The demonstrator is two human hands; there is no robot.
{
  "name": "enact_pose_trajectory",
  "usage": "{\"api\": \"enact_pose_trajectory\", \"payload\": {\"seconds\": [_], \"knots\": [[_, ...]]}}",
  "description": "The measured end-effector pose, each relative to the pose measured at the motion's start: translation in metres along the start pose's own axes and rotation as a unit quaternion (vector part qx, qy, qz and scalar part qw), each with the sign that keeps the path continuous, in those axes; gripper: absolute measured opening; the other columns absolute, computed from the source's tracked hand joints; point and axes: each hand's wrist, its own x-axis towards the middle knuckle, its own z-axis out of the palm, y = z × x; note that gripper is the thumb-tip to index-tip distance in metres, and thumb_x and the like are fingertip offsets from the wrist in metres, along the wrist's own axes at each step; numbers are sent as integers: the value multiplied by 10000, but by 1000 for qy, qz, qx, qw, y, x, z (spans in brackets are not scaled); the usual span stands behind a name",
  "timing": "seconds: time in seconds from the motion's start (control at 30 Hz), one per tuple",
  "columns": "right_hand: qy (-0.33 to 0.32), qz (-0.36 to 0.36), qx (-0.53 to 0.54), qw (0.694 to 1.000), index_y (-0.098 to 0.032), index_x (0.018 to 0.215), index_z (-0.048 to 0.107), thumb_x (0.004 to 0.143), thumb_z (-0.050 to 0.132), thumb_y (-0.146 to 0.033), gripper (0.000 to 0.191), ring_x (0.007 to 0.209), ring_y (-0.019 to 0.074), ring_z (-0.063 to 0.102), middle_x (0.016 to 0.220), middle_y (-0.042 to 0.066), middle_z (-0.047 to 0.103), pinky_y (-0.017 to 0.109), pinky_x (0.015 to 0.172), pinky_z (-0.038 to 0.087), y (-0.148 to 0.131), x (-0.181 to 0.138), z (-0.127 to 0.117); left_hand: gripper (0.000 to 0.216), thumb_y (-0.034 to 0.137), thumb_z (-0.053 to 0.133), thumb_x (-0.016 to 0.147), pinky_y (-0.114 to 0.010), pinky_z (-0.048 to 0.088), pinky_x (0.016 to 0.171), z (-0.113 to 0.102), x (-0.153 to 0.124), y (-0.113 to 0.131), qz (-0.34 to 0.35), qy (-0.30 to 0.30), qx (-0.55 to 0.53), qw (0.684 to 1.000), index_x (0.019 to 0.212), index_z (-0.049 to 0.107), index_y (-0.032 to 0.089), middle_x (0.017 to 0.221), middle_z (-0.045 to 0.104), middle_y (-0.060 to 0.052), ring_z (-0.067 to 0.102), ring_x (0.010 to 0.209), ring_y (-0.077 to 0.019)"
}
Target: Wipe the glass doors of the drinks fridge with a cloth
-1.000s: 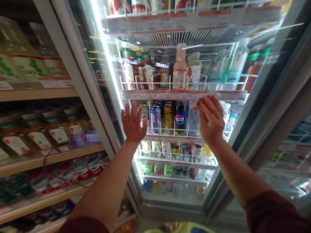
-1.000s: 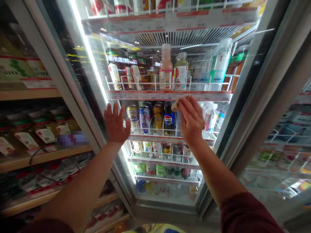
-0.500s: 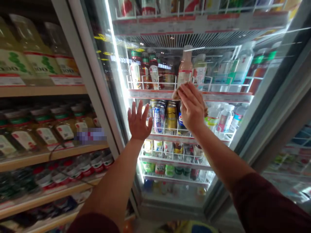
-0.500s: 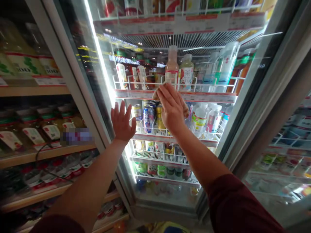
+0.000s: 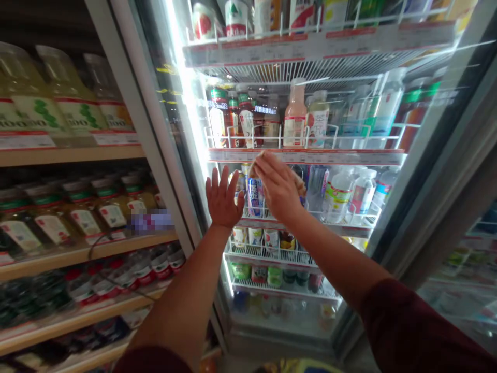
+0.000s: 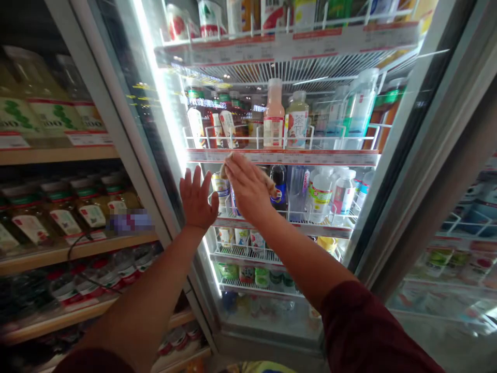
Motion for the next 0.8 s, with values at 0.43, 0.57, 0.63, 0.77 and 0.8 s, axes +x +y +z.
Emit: {"api": "enact_pose_trajectory", "payload": {"seconds": [0.43,0.57,0.63,0.77,0.8], "knots": [[-9,-7,26,1000,-328,1628,252,1028,432,-144,653,1506,229,423,1516,16,574,496,1256,429,19,-29,-35,589,349,461,996,-486,129,1319,1,-1,-1,9,10,-10,1000,1569,414,225,1661,333,-78,134,1600,-256],[-61,-30,13,998,-316,1607,316,1030,416,-140,612,1492,212,442,1502,12,589,455,1246,443,33,-26,-51,586,351,458,993,-481,115,1323,2,0,-1,10,12,-21,1000,1564,422,226,1668,323,-68,127,1602,-250],[16,35,-21,999,-341,1582,370,1037,371,-143,580,1527,231,385,1534,0,552,491,1277,384,51,-10,-62,579,365,458,994,-485,106,1324,2,0,-1,0,8,-33,999,1557,434,229,1664,332,-67,131,1601,-254],[65,102,-60,991,-342,1626,260,1038,336,-168,618,1592,278,222,1651,-5,395,584,1311,262,56,0,-67,566,405,438,1007,-499,109,1321,3,0,-1,-17,0,-36,999,1543,452,225,1658,349,-71,139,1600,-260],[28,91,-54,994,-342,1641,196,1029,343,-159,655,1595,272,210,1665,-8,370,583,1313,256,49,-4,-63,567,411,432,1010,-503,111,1321,3,0,-1,-16,-4,-30,999,1546,447,222,1661,341,-71,135,1601,-259]]}}
